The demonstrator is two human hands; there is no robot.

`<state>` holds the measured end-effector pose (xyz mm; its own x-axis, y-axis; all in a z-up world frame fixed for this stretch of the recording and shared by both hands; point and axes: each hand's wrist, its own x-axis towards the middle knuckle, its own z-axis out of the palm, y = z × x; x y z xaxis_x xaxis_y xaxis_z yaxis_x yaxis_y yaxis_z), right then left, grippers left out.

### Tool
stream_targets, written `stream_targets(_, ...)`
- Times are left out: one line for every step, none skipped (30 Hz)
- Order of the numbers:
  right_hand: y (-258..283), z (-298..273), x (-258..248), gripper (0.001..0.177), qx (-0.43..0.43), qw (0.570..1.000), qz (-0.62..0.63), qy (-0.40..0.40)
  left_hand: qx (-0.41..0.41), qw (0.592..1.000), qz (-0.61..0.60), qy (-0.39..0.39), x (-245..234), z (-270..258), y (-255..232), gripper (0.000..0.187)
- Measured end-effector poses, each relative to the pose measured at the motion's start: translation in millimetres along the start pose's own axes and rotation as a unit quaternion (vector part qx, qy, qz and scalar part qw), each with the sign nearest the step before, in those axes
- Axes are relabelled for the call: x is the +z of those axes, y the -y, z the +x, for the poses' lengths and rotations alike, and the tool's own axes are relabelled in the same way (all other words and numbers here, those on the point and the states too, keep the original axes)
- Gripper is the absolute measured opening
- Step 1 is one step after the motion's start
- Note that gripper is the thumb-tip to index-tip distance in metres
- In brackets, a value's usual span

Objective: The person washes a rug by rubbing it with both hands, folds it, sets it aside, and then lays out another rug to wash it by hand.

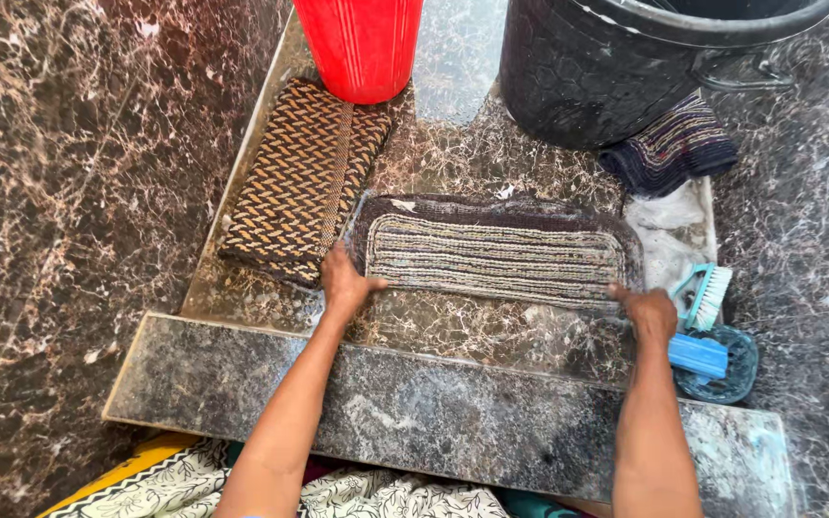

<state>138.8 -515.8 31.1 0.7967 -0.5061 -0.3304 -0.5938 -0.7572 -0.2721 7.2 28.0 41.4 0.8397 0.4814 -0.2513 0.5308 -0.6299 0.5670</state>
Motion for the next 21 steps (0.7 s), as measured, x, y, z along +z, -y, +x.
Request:
stream_targets(-8,0,0,0.098,-0.001,1.000,-0.003,-0.001,0.008,0.999,-0.015,-0.047,2,3,6,0.120)
stream_targets(-15,-2,2,0.093,-0.031,0.999,0.031,-0.008,0.017,0.995,-0.029,-0.094,6,5,10,0.115)
stream_targets(-18,-4,6,0.088,-0.061,0.996,0.066,-0.013,0.015,0.995,-0.030,-0.095,9,7,13,0.115)
stream_targets(-17,-5,9,0.088,-0.063,0.996,0.066,-0.013,-0.057,0.996,-0.042,-0.061,12,9,15,0.109)
stream_targets(-19,-8,13,0.077,-0.072,0.983,0.166,0.027,-0.128,0.990,-0.054,-0.023,16,9,18,0.103)
stream_targets(-21,-10,15,0.067,-0.080,0.959,0.264,0.065,-0.130,0.990,-0.054,-0.022,19,8,24,0.103)
stream_targets(-21,-10,13,0.067,-0.081,0.959,0.264,0.065,-0.100,0.994,-0.028,-0.023,20,11,31,0.098)
stream_targets(-22,-9,8,0.057,-0.102,0.974,0.194,0.057,-0.070,0.997,-0.002,-0.023,20,14,38,0.094)
stream_targets(-21,-7,2,0.048,-0.123,0.984,0.123,0.048,-0.069,0.997,-0.004,-0.025,19,19,43,0.094)
stream_targets(-21,-7,-3,0.048,-0.124,0.983,0.124,0.046,-0.060,0.998,0.019,-0.011,18,22,45,0.077)
stream_targets(-17,-6,-5,0.046,-0.081,0.964,0.246,0.067,-0.050,0.998,0.042,0.002,15,25,44,0.062)
stream_targets(-13,-6,-8,0.044,-0.037,0.926,0.364,0.088,-0.048,0.998,0.040,-0.001,8,26,42,0.062)
stream_targets(-14,-5,-12,0.044,-0.037,0.926,0.364,0.089,-0.026,0.998,-0.058,0.013,-1,25,43,0.052)
stream_targets(-14,-2,-18,0.035,-0.030,0.850,0.517,0.091,-0.002,0.988,-0.155,0.026,-8,24,40,0.045)
stream_targets(-16,0,-23,0.035,-0.022,0.749,0.656,0.092,-0.002,0.988,-0.155,0.026,-14,24,34,0.045)
stream_targets(-19,-2,-22,0.035,-0.022,0.749,0.656,0.091,0.038,0.973,-0.227,0.019,-18,26,28,0.040)
stream_targets(-23,-5,-18,0.030,-0.004,0.744,0.665,0.067,0.075,0.951,-0.298,0.015,-19,24,25,0.036)
stream_targets(-27,-7,-15,0.026,0.014,0.739,0.672,0.043,0.074,0.951,-0.299,0.017,-21,22,26,0.036)
stream_targets(-35,-12,-10,0.026,0.014,0.741,0.671,0.042,0.037,0.964,-0.263,0.022,-23,22,29,0.037)
stream_targets(-45,-22,1,0.018,-0.018,0.915,0.400,-0.050,0.000,0.974,-0.227,0.027,-23,22,33,0.037)
stream_targets(-53,-30,10,0.040,-0.044,0.986,0.084,-0.139,0.000,0.973,-0.228,0.028,-18,20,36,0.037)
